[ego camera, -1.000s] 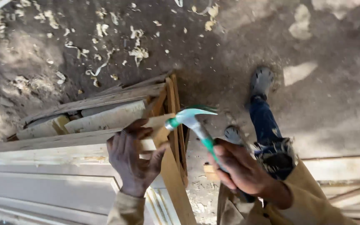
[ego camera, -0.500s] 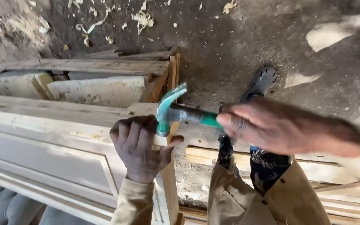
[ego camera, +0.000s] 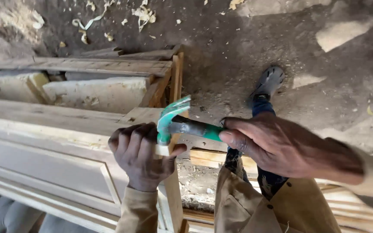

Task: The person picks up a small wooden block, planes and saws it to size, applies glue to it, then holds it against a wooden door frame and hammers nails through it to attach the block to the frame.

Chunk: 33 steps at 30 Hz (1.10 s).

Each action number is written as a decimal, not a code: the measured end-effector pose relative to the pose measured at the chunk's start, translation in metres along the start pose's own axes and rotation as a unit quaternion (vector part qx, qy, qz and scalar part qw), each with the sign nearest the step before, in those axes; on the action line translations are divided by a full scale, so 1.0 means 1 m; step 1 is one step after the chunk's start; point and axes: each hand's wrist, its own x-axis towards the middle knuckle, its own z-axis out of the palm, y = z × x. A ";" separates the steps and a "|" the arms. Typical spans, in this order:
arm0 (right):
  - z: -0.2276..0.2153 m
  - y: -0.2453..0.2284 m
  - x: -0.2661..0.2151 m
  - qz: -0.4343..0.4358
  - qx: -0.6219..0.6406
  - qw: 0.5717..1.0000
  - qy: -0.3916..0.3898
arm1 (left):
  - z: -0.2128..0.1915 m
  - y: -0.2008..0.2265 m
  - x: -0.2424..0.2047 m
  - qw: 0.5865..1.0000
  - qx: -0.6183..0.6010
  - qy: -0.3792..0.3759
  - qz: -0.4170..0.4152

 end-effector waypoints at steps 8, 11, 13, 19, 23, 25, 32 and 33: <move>0.154 -0.013 -0.001 -0.022 0.540 0.784 0.306 | 0.006 -0.001 -0.006 1.000 0.008 -0.011 0.012; 0.208 -0.013 0.022 -0.026 0.676 0.646 0.353 | 0.017 -0.007 -0.016 0.998 0.036 0.029 0.032; 0.188 -0.019 0.022 -0.061 0.619 0.690 0.371 | 0.019 -0.007 -0.017 0.998 0.030 0.038 0.043; 0.239 0.020 0.057 -0.099 0.250 0.760 0.591 | 0.033 -0.020 -0.026 0.994 0.029 0.087 0.064; 0.172 -0.030 0.027 -0.149 0.413 0.705 0.558 | 0.016 -0.002 -0.019 0.994 0.026 0.085 0.064; 0.184 -0.019 0.038 -0.111 0.404 0.752 0.510 | 0.029 -0.012 -0.020 0.993 0.027 0.095 0.067; 0.215 0.000 0.049 -0.047 -0.318 0.651 0.688 | 0.016 0.003 -0.011 0.995 -0.001 0.074 0.069; 0.214 -0.004 0.042 -0.040 -0.315 0.658 0.682 | 0.010 0.002 -0.017 0.996 -0.004 0.063 0.066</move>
